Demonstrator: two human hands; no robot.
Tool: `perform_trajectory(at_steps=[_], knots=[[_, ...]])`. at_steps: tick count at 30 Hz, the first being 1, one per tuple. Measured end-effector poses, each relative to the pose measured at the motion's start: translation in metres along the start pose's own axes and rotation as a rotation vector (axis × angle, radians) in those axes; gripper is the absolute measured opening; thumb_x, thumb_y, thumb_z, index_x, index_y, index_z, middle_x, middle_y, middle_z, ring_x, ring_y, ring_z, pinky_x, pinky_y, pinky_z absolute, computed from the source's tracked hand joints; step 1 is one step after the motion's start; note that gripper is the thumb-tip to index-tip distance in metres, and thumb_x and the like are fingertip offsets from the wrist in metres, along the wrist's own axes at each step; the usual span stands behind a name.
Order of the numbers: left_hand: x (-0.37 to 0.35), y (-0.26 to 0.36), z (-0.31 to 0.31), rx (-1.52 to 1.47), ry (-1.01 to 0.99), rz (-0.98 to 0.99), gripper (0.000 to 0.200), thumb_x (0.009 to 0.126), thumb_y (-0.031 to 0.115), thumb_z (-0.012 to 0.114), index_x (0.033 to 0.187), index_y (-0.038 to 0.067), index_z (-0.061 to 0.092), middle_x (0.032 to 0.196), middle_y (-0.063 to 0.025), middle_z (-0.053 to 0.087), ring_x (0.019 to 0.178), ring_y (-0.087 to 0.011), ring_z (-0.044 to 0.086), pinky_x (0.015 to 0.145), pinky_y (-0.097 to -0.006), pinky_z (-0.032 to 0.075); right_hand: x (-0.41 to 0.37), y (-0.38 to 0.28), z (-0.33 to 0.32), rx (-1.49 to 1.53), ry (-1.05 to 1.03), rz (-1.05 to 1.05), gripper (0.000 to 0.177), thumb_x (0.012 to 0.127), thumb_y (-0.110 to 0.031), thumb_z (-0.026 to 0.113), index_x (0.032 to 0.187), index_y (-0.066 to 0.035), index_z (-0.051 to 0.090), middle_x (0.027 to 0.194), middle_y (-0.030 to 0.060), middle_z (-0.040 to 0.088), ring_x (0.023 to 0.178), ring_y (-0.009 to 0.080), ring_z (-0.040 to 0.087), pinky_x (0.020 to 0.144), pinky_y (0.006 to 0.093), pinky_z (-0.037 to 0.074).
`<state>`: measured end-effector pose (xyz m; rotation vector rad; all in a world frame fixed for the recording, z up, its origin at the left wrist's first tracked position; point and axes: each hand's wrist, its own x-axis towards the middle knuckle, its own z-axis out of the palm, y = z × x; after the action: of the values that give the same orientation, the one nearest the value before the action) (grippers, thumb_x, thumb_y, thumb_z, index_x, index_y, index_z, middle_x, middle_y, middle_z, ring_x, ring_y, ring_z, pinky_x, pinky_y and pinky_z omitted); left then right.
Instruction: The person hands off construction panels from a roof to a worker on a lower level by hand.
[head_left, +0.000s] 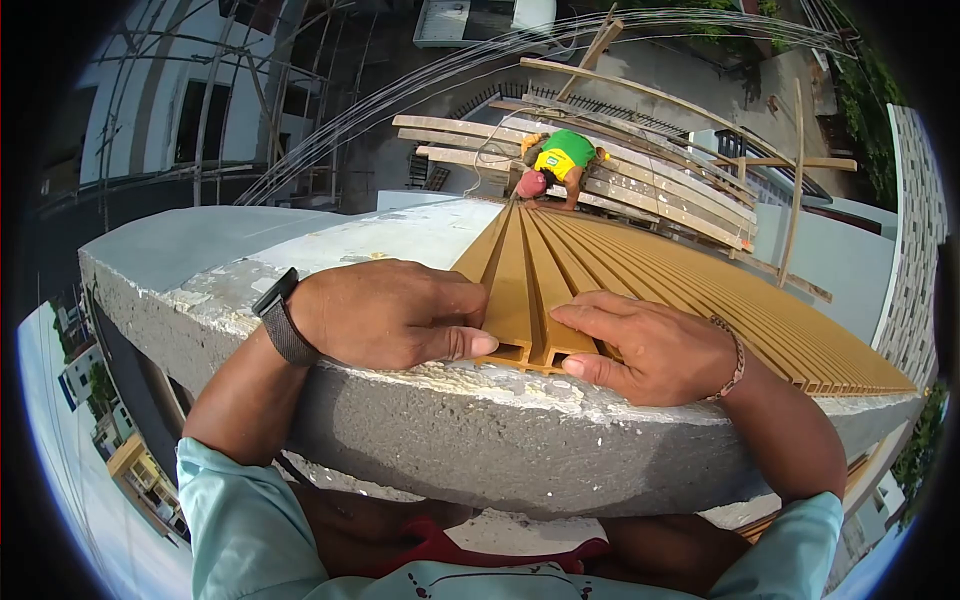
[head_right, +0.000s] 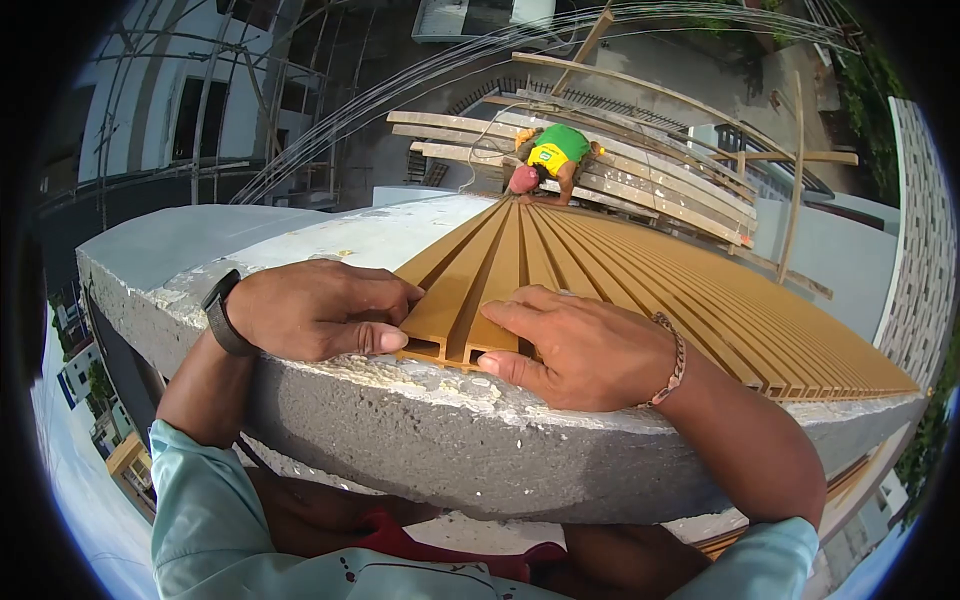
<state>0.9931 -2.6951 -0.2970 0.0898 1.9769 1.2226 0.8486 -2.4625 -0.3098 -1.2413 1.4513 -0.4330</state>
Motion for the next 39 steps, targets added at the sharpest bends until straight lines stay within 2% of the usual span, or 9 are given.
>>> perform_trajectory(at_steps=[2, 6, 12, 14, 18, 32, 33, 35, 39], knots=[[0.002, 0.006, -0.002, 0.023, -0.089, -0.069, 0.041, 0.092, 0.042, 0.047, 0.101, 0.002, 0.051, 0.099, -0.0161, 0.058, 0.085, -0.0314, 0.059, 0.074, -0.0402, 0.046, 0.000, 0.000, 0.000, 0.002, -0.010, 0.006, 0.056, 0.093, -0.044, 0.042, 0.123, 0.003, 0.045, 0.114, 0.0209, 0.050, 0.102, 0.0343, 0.053, 0.088, 0.0392, 0.043], [0.001, 0.004, -0.001, -0.016, -0.111, -0.094, 0.046, 0.091, 0.046, 0.047, 0.105, 0.002, 0.048, 0.092, -0.0147, 0.057, 0.080, -0.0298, 0.058, 0.073, -0.0396, 0.046, 0.000, -0.003, -0.002, 0.005, -0.039, 0.020, 0.056, 0.093, -0.043, 0.041, 0.125, 0.004, 0.043, 0.115, 0.0215, 0.049, 0.101, 0.0351, 0.054, 0.087, 0.0402, 0.043], [0.001, -0.005, 0.004, -0.023, -0.091, -0.025, 0.043, 0.092, 0.044, 0.045, 0.102, 0.002, 0.046, 0.106, -0.0216, 0.053, 0.093, -0.0352, 0.058, 0.078, -0.0430, 0.045, 0.001, -0.001, -0.001, -0.004, -0.033, -0.009, 0.055, 0.093, -0.043, 0.041, 0.125, 0.003, 0.041, 0.118, 0.0211, 0.046, 0.099, 0.0364, 0.055, 0.086, 0.0409, 0.044], [0.001, -0.005, 0.005, -0.024, -0.091, -0.015, 0.038, 0.093, 0.040, 0.045, 0.098, 0.002, 0.044, 0.114, -0.0252, 0.049, 0.104, -0.0385, 0.054, 0.083, -0.0441, 0.044, 0.001, -0.002, -0.001, 0.003, -0.039, -0.004, 0.055, 0.093, -0.042, 0.041, 0.125, 0.003, 0.041, 0.118, 0.0210, 0.046, 0.098, 0.0364, 0.055, 0.086, 0.0409, 0.044], [0.001, -0.004, 0.005, -0.041, -0.079, 0.044, 0.034, 0.093, 0.037, 0.046, 0.095, 0.003, 0.042, 0.116, -0.0253, 0.048, 0.109, -0.0390, 0.051, 0.086, -0.0440, 0.043, 0.001, -0.001, -0.001, -0.002, -0.032, -0.008, 0.055, 0.093, -0.042, 0.042, 0.125, 0.002, 0.042, 0.118, 0.0208, 0.046, 0.097, 0.0360, 0.055, 0.085, 0.0408, 0.044], [0.003, -0.002, 0.004, -0.096, -0.095, -0.012, 0.032, 0.092, 0.035, 0.048, 0.095, 0.003, 0.042, 0.111, -0.0247, 0.052, 0.125, -0.0350, 0.041, 0.087, -0.0437, 0.043, 0.002, -0.001, 0.001, -0.018, -0.025, -0.011, 0.053, 0.094, -0.043, 0.039, 0.124, 0.001, 0.041, 0.117, 0.0203, 0.046, 0.097, 0.0370, 0.055, 0.085, 0.0425, 0.043], [0.002, -0.004, 0.006, -0.095, -0.094, -0.012, 0.032, 0.092, 0.035, 0.048, 0.095, 0.003, 0.042, 0.111, -0.0247, 0.052, 0.125, -0.0350, 0.041, 0.087, -0.0437, 0.043, 0.002, -0.001, 0.001, -0.015, -0.026, -0.010, 0.053, 0.094, -0.043, 0.039, 0.124, 0.001, 0.041, 0.117, 0.0202, 0.046, 0.097, 0.0371, 0.055, 0.086, 0.0426, 0.043], [0.002, -0.009, 0.011, -0.054, 0.018, 0.101, 0.038, 0.093, 0.037, 0.046, 0.104, 0.000, 0.044, 0.093, -0.0180, 0.053, 0.088, -0.0354, 0.056, 0.074, -0.0436, 0.043, 0.002, -0.001, 0.001, -0.018, -0.027, -0.008, 0.054, 0.094, -0.043, 0.039, 0.125, 0.001, 0.041, 0.118, 0.0203, 0.045, 0.098, 0.0371, 0.055, 0.086, 0.0426, 0.043], [0.002, -0.008, 0.010, -0.068, 0.000, 0.066, 0.037, 0.093, 0.038, 0.047, 0.100, 0.002, 0.045, 0.091, -0.0161, 0.053, 0.087, -0.0341, 0.057, 0.073, -0.0429, 0.044, 0.002, -0.003, 0.000, -0.039, -0.037, 0.012, 0.054, 0.094, -0.043, 0.039, 0.125, 0.001, 0.041, 0.119, 0.0207, 0.045, 0.098, 0.0374, 0.055, 0.086, 0.0426, 0.043]])
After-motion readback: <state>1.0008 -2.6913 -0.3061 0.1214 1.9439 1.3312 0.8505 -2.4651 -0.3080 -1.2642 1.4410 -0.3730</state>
